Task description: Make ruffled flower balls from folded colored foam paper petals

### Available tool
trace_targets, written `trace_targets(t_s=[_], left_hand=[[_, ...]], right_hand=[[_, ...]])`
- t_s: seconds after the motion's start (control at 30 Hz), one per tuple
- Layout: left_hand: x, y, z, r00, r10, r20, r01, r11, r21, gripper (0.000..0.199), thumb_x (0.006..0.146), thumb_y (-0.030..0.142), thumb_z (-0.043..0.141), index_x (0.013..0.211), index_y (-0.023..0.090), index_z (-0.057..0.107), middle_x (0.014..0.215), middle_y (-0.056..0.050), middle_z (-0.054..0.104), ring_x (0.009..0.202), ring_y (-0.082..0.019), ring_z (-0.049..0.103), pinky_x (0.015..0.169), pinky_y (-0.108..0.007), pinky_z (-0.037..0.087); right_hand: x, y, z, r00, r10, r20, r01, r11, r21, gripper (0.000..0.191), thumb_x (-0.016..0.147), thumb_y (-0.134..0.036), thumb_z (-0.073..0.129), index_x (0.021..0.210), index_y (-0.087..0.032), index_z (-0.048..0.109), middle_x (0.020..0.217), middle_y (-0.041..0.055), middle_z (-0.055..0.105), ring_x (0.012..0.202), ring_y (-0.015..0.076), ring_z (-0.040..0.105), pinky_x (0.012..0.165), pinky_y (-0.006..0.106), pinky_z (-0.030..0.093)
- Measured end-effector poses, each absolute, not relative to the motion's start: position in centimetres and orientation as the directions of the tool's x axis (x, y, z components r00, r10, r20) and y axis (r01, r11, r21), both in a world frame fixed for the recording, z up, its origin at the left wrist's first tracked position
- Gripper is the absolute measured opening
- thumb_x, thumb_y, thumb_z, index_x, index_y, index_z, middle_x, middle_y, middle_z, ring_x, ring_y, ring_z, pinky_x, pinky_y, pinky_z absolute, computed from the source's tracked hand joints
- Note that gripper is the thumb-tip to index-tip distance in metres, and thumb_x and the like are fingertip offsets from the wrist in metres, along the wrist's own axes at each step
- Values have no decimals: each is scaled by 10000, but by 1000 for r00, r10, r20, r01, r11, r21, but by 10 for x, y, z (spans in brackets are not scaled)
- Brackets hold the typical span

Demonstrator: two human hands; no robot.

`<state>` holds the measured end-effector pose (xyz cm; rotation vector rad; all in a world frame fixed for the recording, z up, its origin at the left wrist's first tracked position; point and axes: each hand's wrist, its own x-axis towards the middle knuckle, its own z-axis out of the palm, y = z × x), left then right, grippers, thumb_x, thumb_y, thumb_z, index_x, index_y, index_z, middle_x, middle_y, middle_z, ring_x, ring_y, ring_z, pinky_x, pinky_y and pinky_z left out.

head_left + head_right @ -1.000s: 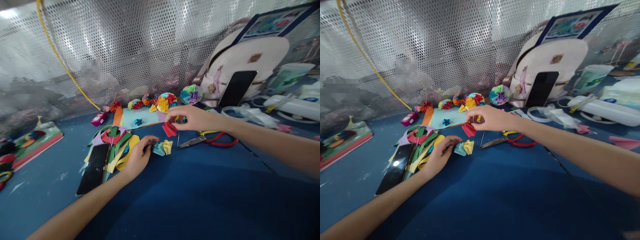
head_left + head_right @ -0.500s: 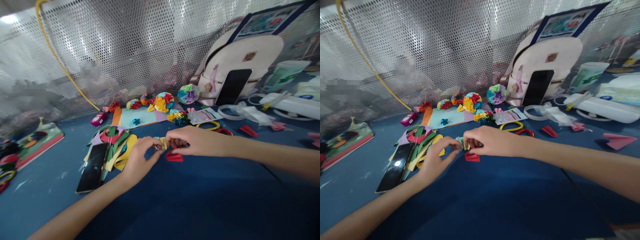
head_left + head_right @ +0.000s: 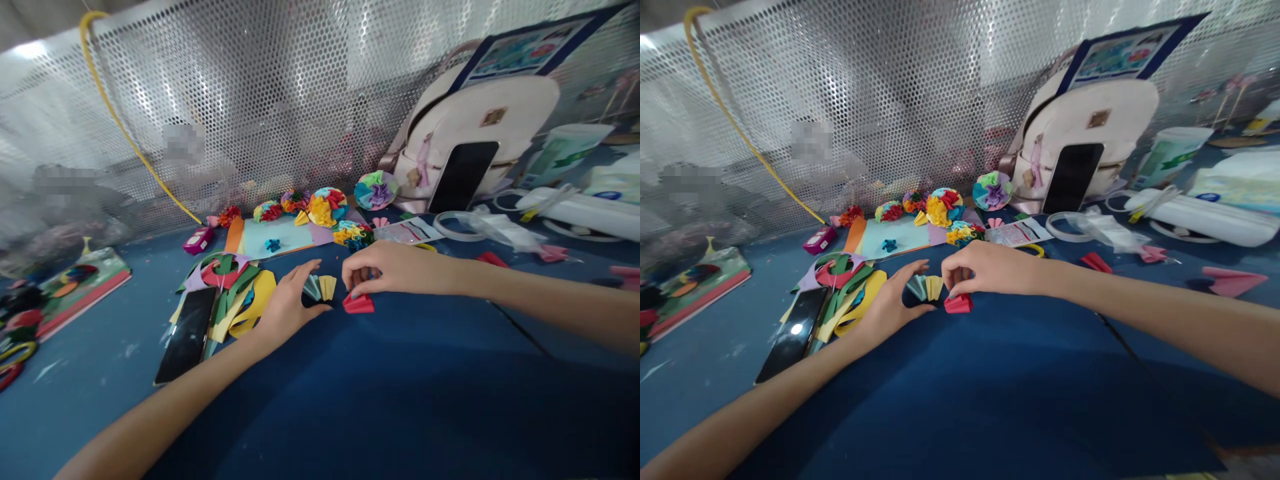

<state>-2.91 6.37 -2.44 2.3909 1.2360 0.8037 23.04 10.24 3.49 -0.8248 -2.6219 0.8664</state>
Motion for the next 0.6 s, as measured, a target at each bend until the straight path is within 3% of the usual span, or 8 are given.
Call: trace_targets(t_s=[0.23, 0.4, 0.53, 0.6], left_hand=[[-27, 66, -27, 467, 832, 300, 569, -542, 618, 719, 820, 172, 806, 1455, 265, 481, 1316, -86, 724, 1216, -279, 702, 1058, -438, 542], [-32, 63, -12, 665, 723, 185, 466, -596, 654, 821, 826, 228, 830, 1531, 300, 416, 1274, -72, 746, 1223, -271, 698, 1098, -436, 507], [-37, 60, 7, 761, 634, 139, 414, -640, 647, 947, 744, 295, 915, 1555, 301, 426, 1476, -118, 622, 1406, -336, 549, 1166, -492, 451], [-36, 57, 15, 745, 647, 162, 409, -635, 655, 774, 762, 299, 902, 1450, 287, 548, 1494, -119, 591, 1405, -326, 539, 1176, -492, 436]], right_hand=[[237, 103, 33, -800, 601, 7, 425, 574, -701, 194, 922, -405, 675, 908, -216, 715, 843, 11, 770, 744, 172, 712, 669, 286, 509], [237, 99, 36, -814, 580, -40, 387, 490, -781, 175, 892, -364, 695, 964, -208, 728, 894, 22, 787, 788, 181, 735, 721, 291, 540], [234, 91, 39, -827, 559, -54, 357, 448, -820, 164, 860, -333, 720, 960, -208, 749, 894, 22, 788, 761, 176, 728, 714, 292, 542], [232, 89, 41, -831, 555, -49, 345, 444, -827, 153, 862, -332, 715, 940, -208, 762, 878, 20, 788, 739, 171, 716, 697, 288, 533]])
